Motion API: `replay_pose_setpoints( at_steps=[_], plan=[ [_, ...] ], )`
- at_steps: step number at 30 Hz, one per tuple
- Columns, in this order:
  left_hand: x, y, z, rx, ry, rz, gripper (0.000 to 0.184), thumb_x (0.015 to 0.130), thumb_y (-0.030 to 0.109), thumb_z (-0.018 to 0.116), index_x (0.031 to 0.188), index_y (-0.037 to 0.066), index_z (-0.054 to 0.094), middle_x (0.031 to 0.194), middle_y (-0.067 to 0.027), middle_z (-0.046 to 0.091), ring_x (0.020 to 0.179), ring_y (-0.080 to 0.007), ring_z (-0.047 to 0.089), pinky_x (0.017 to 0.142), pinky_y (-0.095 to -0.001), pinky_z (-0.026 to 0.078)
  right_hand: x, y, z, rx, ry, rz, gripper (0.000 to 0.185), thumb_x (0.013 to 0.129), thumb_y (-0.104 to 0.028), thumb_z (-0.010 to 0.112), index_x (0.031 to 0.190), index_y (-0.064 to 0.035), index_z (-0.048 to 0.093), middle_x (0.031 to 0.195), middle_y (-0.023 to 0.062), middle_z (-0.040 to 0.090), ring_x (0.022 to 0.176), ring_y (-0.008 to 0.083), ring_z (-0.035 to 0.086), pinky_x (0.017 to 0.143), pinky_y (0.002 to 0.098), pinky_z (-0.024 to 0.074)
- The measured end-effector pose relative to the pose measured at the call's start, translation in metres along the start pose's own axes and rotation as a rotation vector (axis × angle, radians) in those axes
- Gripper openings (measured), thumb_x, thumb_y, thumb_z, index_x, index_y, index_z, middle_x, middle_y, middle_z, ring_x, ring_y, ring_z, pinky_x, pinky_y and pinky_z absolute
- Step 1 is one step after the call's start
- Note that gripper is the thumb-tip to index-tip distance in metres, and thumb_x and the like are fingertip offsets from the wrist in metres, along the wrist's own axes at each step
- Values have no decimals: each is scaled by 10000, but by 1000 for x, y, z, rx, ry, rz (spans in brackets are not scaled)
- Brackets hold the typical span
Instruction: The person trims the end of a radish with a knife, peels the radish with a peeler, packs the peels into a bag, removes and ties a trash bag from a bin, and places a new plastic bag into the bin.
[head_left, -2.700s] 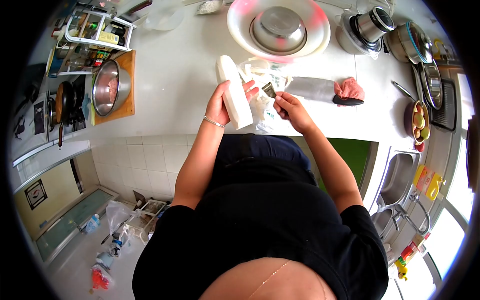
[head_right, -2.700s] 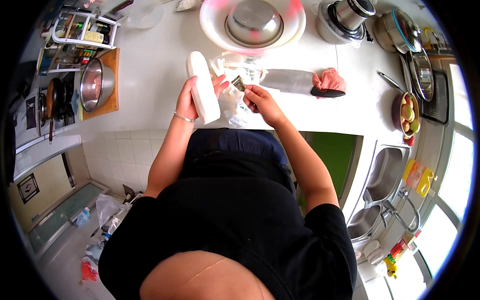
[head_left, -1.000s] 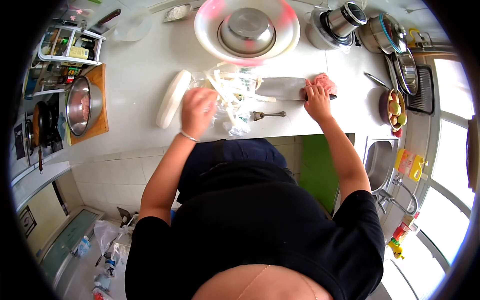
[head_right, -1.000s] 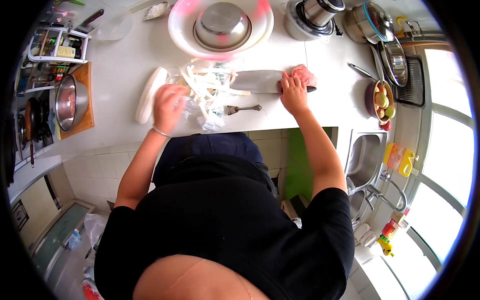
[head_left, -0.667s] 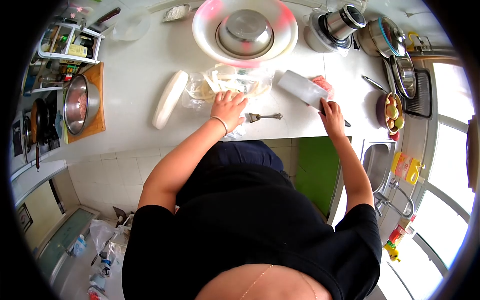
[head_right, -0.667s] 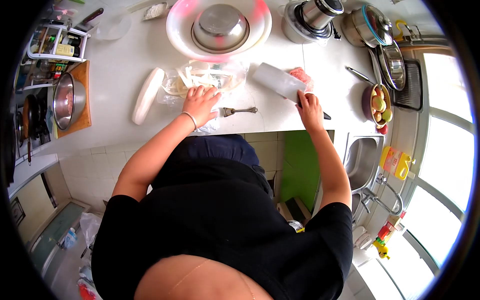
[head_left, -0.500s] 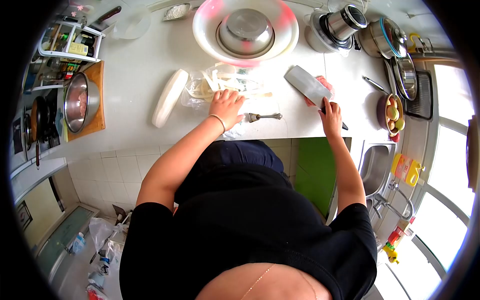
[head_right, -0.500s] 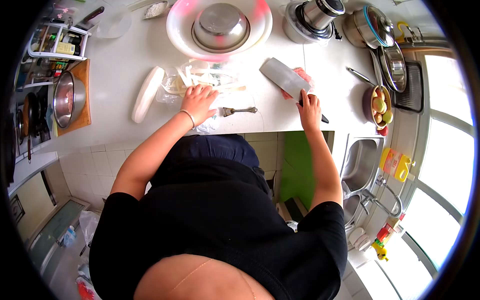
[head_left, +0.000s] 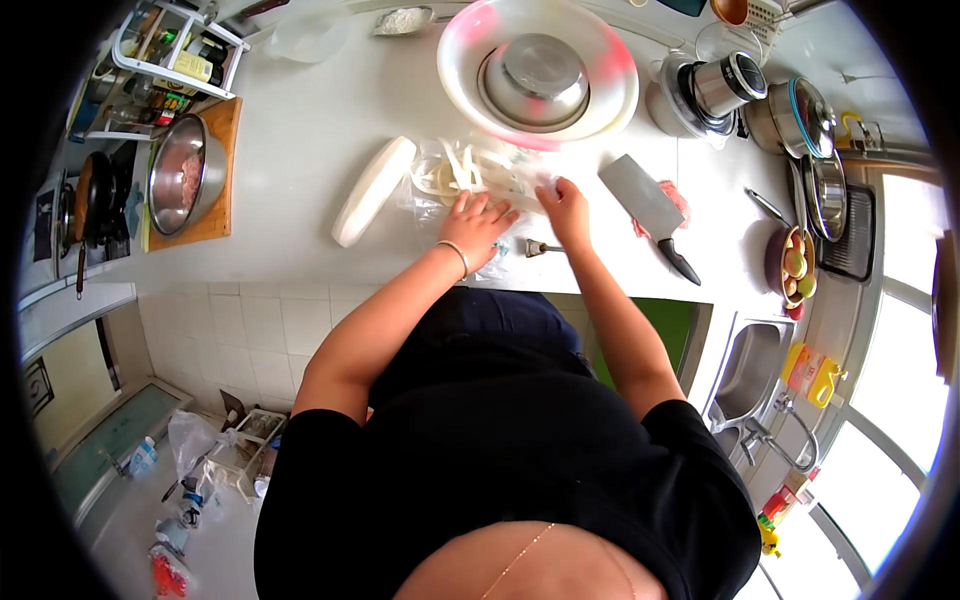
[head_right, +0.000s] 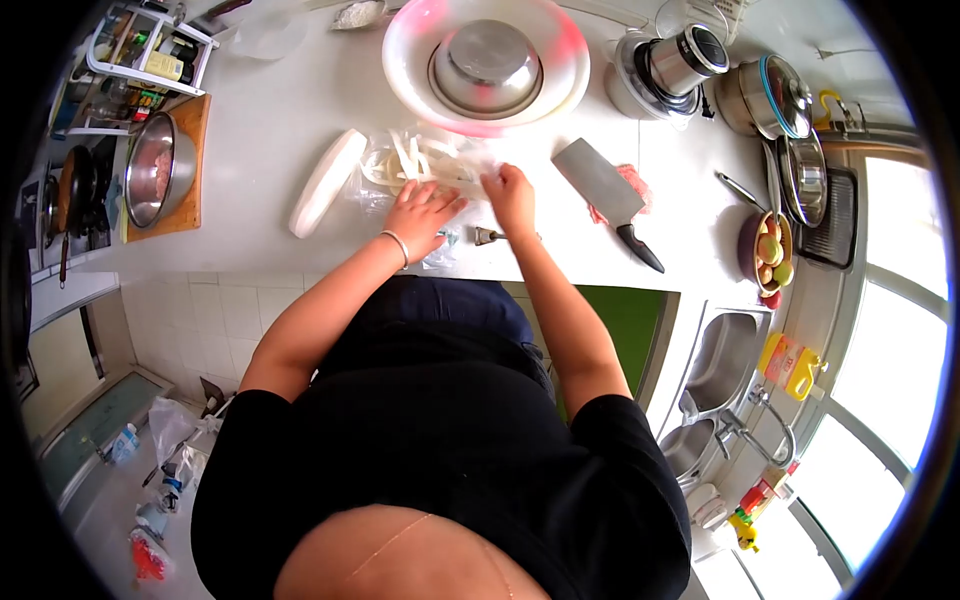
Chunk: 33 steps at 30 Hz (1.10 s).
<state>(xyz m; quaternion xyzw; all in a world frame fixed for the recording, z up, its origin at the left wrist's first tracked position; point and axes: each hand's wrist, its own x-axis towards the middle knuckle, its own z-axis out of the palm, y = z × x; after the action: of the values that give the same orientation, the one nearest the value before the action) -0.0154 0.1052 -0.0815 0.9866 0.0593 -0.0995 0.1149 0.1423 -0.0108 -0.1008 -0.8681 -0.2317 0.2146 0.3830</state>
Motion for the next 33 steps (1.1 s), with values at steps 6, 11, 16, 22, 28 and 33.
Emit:
replay_pose_setpoints(
  at_steps=[6,11,16,22,28,33],
  plan=[
    [-56,-20,-34,-504,739,-277,426,707,49,661,1122,102,580,1141,-97,556,1087,-296,500,968,-410,344,-65,-65,13,-285,-38,-564,439,737,-229,722,1141,-104,603,1147,63,566,1061,309,490,859,436,406],
    [-74,-41,-11,-1752,528,-1069,706,791,244,721,1328,62,301,1178,-112,522,1068,-237,512,849,-448,450,-81,-75,38,-570,-233,-819,681,718,-438,711,1301,-171,483,1303,48,469,1189,280,422,944,447,357],
    [-52,-45,5,-1733,383,-1023,850,771,314,751,1352,-22,230,1250,-118,513,1081,-221,535,810,-428,504,-77,-46,74,-789,-348,-916,655,764,-411,654,1348,-199,446,1367,37,423,1255,253,381,1001,458,322],
    [-28,-50,54,-919,704,-929,628,675,197,748,1212,3,488,1143,-217,566,1064,-343,553,912,-385,450,-64,-34,79,-723,-275,-1003,454,787,-177,571,1239,-191,534,1316,28,468,1173,221,472,927,362,410],
    [-28,-38,32,-741,855,-658,265,657,-61,586,857,86,680,842,-90,587,819,-292,580,711,-372,479,-43,-78,39,-421,-349,-1006,398,716,-94,604,1111,-91,555,1171,64,508,1097,263,507,791,351,524],
    [-35,-48,37,-667,793,-480,201,646,-76,608,738,86,681,794,-56,566,792,-259,577,676,-361,473,-13,-99,46,-238,-252,-630,678,619,-95,701,1256,-68,470,1335,160,396,1121,376,489,856,402,499]
  ],
)
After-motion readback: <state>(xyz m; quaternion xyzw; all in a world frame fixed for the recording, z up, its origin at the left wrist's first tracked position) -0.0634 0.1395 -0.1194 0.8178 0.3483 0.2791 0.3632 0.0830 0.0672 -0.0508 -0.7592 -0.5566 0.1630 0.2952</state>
